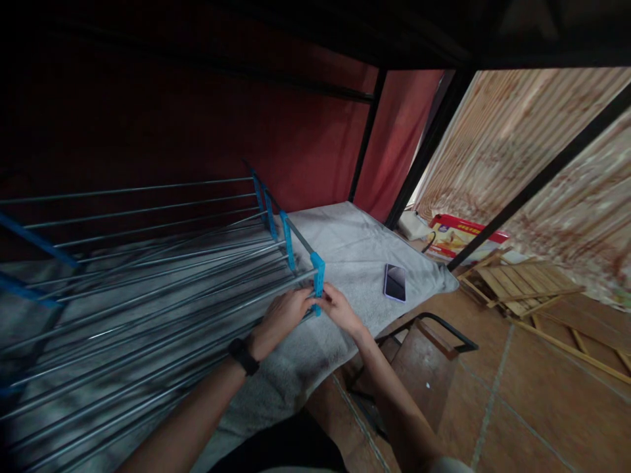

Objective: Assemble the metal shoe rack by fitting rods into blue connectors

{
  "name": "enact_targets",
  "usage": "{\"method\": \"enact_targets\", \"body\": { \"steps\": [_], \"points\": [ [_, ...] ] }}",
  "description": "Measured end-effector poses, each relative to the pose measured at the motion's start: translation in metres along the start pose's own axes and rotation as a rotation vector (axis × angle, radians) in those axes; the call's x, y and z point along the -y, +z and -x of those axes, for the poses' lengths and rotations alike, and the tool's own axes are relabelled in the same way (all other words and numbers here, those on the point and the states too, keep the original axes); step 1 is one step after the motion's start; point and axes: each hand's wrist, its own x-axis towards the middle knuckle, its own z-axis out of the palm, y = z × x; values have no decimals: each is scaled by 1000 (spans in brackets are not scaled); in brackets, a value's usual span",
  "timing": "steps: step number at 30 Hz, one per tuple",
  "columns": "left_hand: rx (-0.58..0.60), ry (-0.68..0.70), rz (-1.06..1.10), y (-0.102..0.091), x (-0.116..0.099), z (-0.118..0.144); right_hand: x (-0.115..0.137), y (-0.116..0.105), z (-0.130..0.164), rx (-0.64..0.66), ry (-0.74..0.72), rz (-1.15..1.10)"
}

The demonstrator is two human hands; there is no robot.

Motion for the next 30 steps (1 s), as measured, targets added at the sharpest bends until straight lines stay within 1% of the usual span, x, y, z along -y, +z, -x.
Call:
{"method": "enact_targets", "body": {
  "steps": [3, 7, 11, 15, 17, 19, 23, 30],
  "points": [
    [-26, 3, -33, -3, -2, -1, 1, 0, 2, 18, -17, 70],
    [-26, -61, -6, -10, -7, -4, 3, 5, 4, 29, -29, 100],
    [-23, -134, 33, -18, -12, -6, 2, 11, 4, 0, 0, 169],
    [18, -179, 45, -21, -13, -7, 2, 17, 5, -40, 17, 219],
    [17, -178, 46, -22, -13, -8, 4, 18, 6, -49, 10, 237],
    [-8, -168, 45, -22, -13, -8, 7, 20, 6, -51, -1, 247],
    [-26, -135, 45, -22, -13, -6, 10, 21, 6, -32, -17, 250],
    [-55, -88, -21, -17, -12, 0, 7, 30, 11, -74, 32, 296]
  ]
}}
